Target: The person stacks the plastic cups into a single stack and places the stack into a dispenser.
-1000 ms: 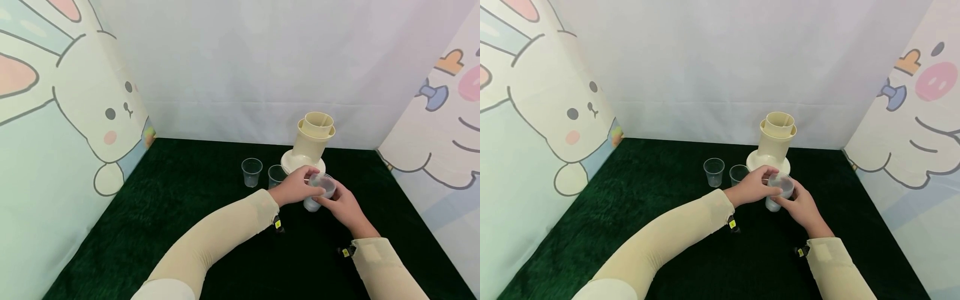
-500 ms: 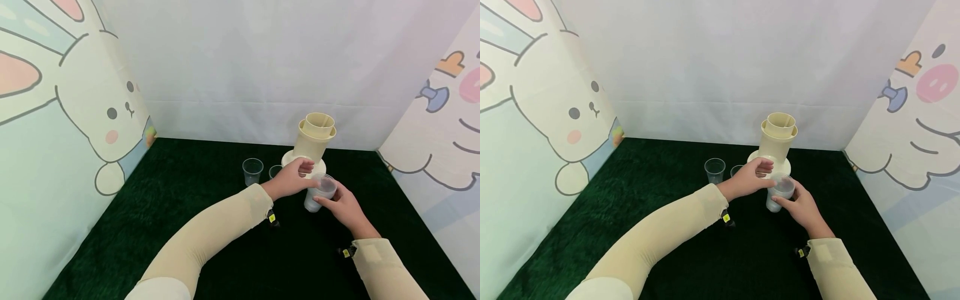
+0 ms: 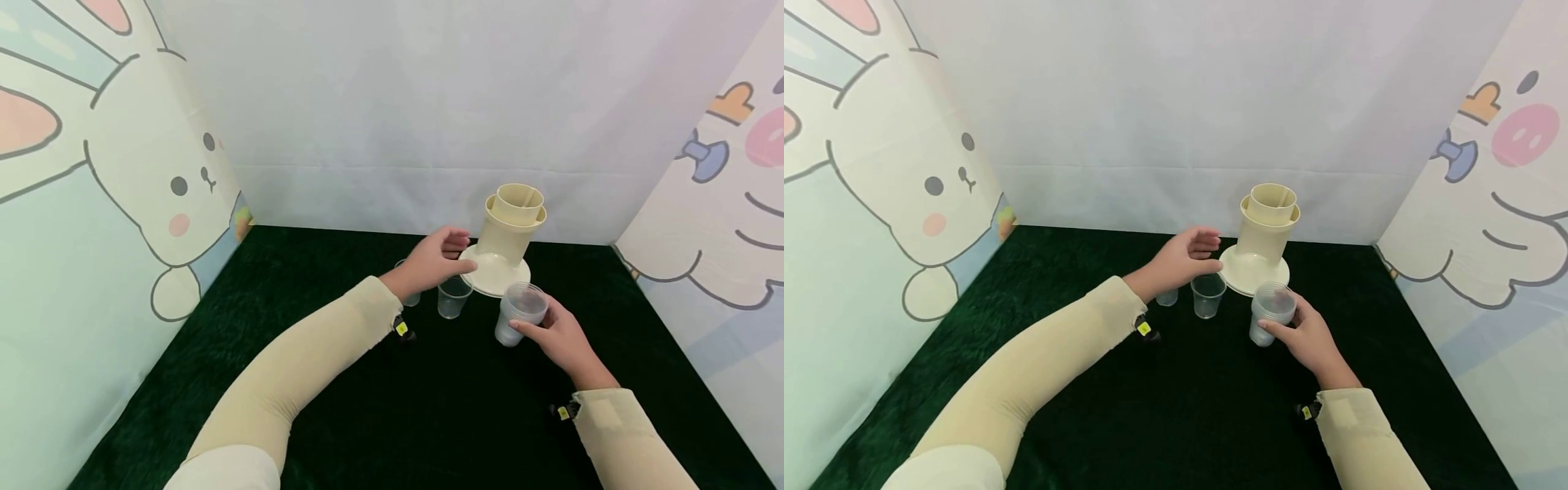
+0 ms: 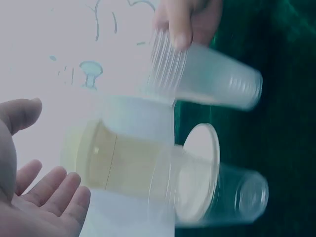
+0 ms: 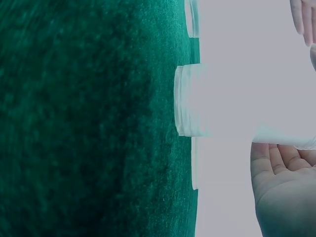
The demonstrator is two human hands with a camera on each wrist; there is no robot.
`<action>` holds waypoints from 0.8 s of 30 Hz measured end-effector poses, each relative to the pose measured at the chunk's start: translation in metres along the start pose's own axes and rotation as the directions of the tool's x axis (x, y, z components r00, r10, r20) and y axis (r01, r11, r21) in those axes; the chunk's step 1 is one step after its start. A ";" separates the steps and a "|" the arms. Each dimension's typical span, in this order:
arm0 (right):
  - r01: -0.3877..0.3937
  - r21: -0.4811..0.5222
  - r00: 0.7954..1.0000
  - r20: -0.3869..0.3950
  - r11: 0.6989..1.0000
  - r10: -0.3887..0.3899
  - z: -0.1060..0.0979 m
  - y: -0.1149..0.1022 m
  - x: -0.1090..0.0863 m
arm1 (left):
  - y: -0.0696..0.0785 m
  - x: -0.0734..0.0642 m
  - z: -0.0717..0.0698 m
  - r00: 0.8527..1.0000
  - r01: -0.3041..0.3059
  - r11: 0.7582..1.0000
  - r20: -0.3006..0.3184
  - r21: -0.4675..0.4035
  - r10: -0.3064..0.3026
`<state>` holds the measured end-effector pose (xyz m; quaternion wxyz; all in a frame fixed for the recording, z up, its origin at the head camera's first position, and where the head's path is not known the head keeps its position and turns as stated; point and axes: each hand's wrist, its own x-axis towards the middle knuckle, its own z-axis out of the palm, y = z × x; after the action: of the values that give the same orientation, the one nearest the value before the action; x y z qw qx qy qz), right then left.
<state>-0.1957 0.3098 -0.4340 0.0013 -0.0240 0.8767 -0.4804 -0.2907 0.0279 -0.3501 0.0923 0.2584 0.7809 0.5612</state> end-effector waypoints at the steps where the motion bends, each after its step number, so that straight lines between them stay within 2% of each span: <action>1: 0.000 0.002 1.000 0.000 1.000 0.000 0.000 0.000 0.000 | -0.001 -0.001 -0.006 1.000 0.011 1.000 -0.008 -0.001 -0.011; 7: 0.010 0.005 1.000 -0.007 1.000 -0.010 0.000 -0.001 0.001 | -0.009 -0.007 -0.039 0.998 0.046 0.999 -0.041 -0.001 -0.046; 13: 0.003 0.002 1.000 -0.002 1.000 -0.003 0.000 -0.003 0.002 | -0.019 -0.017 -0.064 0.996 0.052 0.999 -0.075 -0.002 -0.052; 20: 0.025 -0.015 1.000 -0.003 1.000 -0.025 0.000 0.000 0.002 | -0.031 -0.024 -0.077 0.995 0.031 1.000 -0.094 0.000 -0.030; 24: 0.028 -0.012 1.000 -0.006 1.000 -0.028 0.000 0.002 0.002 | -0.045 -0.027 -0.078 0.994 0.055 0.998 -0.100 0.015 -0.053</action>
<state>-0.1979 0.3105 -0.4356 -0.0084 -0.0350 0.8791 -0.4753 -0.3150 -0.0610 -0.3676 0.0661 0.2099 0.7962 0.5636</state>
